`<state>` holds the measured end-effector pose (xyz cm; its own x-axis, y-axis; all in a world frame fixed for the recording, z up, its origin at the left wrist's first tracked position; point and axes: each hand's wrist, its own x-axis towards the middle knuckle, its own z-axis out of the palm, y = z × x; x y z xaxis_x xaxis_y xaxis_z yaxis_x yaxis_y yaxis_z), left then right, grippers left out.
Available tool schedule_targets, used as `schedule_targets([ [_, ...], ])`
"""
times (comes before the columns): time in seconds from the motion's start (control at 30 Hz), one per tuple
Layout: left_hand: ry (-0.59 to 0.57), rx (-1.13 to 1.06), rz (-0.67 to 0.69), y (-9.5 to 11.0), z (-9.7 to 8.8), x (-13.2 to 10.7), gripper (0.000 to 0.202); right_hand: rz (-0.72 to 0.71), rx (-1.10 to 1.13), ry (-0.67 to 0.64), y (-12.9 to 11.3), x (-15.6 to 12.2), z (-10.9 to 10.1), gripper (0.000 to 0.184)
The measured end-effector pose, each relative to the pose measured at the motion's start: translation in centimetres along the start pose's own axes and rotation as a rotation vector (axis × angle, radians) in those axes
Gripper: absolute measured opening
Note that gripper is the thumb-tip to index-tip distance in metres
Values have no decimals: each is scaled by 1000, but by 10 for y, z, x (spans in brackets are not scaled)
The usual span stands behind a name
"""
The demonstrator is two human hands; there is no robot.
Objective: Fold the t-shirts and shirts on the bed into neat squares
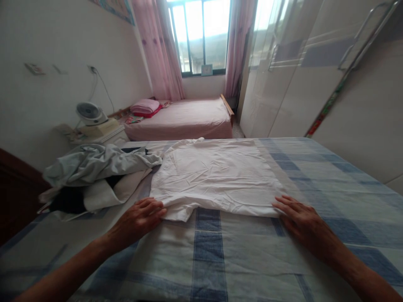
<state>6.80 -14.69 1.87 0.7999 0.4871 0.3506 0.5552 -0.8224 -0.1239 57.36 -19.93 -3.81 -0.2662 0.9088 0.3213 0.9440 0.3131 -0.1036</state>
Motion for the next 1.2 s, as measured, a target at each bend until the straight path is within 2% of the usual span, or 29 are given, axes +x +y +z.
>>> schedule_targets([
  [0.1,-37,-24,-21,5,0,7,18,-7,2,-6,1,0,1,34],
  [0.27,86,-237,-190,10,-5,10,14,20,23,-8,1,-3,0,35],
  [0.43,-101,-497,-135,19,-9,6,15,53,44,-45,8,-9,1,38],
  [0.53,-80,-618,-226,23,-8,5,15,63,55,-51,10,-10,0,39],
  [0.6,-69,-612,-275,23,-7,5,12,57,47,-62,10,-10,-1,39],
  [0.63,-82,-572,-270,23,-6,5,17,52,40,-72,10,-10,-2,39],
  [0.73,-133,-381,-185,26,-1,5,52,41,20,-95,10,-11,-6,39],
  [0.77,-138,-328,-168,29,1,6,53,40,14,-90,8,-11,-8,39],
  [0.8,-137,-290,-162,31,3,7,46,39,8,-80,4,-10,-11,38],
  [0.9,-122,-281,-241,37,8,12,21,47,22,-32,-24,-1,-23,36],
  [1.0,-67,-493,-529,34,7,19,15,107,117,-11,-75,18,-38,29],
  [1.1,-1,-817,-785,25,-1,27,19,143,277,-51,-136,43,-45,21],
  [1.2,10,-1015,-841,19,-9,34,24,63,389,-123,-190,68,-37,22],
])
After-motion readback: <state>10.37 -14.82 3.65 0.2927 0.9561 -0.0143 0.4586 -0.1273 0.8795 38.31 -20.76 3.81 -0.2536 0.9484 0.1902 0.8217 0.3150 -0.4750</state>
